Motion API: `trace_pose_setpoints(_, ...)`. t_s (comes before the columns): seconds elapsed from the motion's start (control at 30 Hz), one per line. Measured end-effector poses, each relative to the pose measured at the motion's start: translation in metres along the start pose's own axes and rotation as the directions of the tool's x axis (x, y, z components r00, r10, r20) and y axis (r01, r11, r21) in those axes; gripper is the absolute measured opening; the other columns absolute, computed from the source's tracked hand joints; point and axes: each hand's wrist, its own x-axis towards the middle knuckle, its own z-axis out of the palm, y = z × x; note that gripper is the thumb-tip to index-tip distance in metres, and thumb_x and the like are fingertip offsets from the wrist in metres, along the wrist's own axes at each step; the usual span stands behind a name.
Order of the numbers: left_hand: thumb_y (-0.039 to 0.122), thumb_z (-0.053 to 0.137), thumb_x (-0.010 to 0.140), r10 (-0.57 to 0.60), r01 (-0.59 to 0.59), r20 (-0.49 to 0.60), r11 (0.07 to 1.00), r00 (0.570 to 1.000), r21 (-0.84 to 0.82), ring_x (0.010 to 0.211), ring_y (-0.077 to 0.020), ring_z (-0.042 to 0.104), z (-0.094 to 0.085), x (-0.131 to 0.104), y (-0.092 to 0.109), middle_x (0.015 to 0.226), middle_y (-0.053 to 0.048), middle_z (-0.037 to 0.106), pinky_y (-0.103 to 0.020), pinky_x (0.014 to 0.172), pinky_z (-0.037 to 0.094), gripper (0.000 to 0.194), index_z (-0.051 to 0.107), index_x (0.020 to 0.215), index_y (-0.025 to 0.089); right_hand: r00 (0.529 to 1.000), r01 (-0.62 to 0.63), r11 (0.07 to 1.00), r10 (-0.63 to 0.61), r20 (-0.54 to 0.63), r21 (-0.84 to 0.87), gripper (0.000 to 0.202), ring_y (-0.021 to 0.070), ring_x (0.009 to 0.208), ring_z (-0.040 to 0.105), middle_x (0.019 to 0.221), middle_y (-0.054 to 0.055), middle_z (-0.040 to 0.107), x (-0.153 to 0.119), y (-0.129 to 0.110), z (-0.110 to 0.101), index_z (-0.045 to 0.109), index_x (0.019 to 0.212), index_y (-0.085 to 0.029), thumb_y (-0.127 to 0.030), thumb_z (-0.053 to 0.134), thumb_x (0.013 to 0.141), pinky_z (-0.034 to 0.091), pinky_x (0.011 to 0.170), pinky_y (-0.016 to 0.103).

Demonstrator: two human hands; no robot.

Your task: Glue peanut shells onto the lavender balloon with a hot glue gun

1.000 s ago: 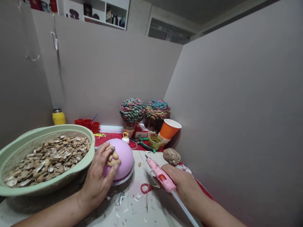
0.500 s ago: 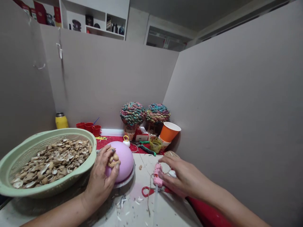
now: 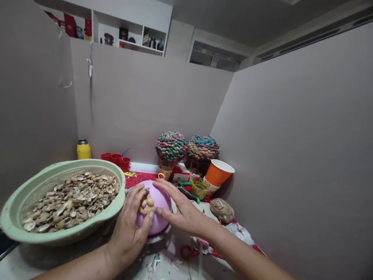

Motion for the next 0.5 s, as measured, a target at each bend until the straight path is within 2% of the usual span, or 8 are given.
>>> trace_pose_setpoints(0.33,0.021,0.05,0.094,-0.027,0.027,0.008,0.999,1.0,-0.046,0.138,-0.0294,0.04,-0.0001,0.0002,-0.0009,0.148,-0.012,0.044,-0.061,0.111,0.036,0.049,0.037,0.14,0.03,0.999,-0.027,1.0,0.027,-0.019,0.003,0.057,0.0285,0.142,0.031,0.151,0.015,0.039,0.0014,0.0029,0.0044,0.045,0.142,-0.018,-0.034,0.058,0.089,0.026,0.116,0.052)
trace_pose_setpoints(0.5,0.021,0.049,0.094,-0.023,0.023,0.002,0.999,1.0,-0.041,0.138,-0.0302,0.042,0.0001,-0.0011,-0.0011,0.149,-0.012,0.044,-0.061,0.11,0.037,0.05,0.036,0.141,0.032,0.999,-0.023,0.999,0.024,-0.027,0.028,0.059,0.0284,0.142,0.031,0.151,0.015,0.04,0.0006,0.0005,0.0046,0.046,0.142,-0.019,-0.041,0.059,0.089,0.026,0.116,0.05)
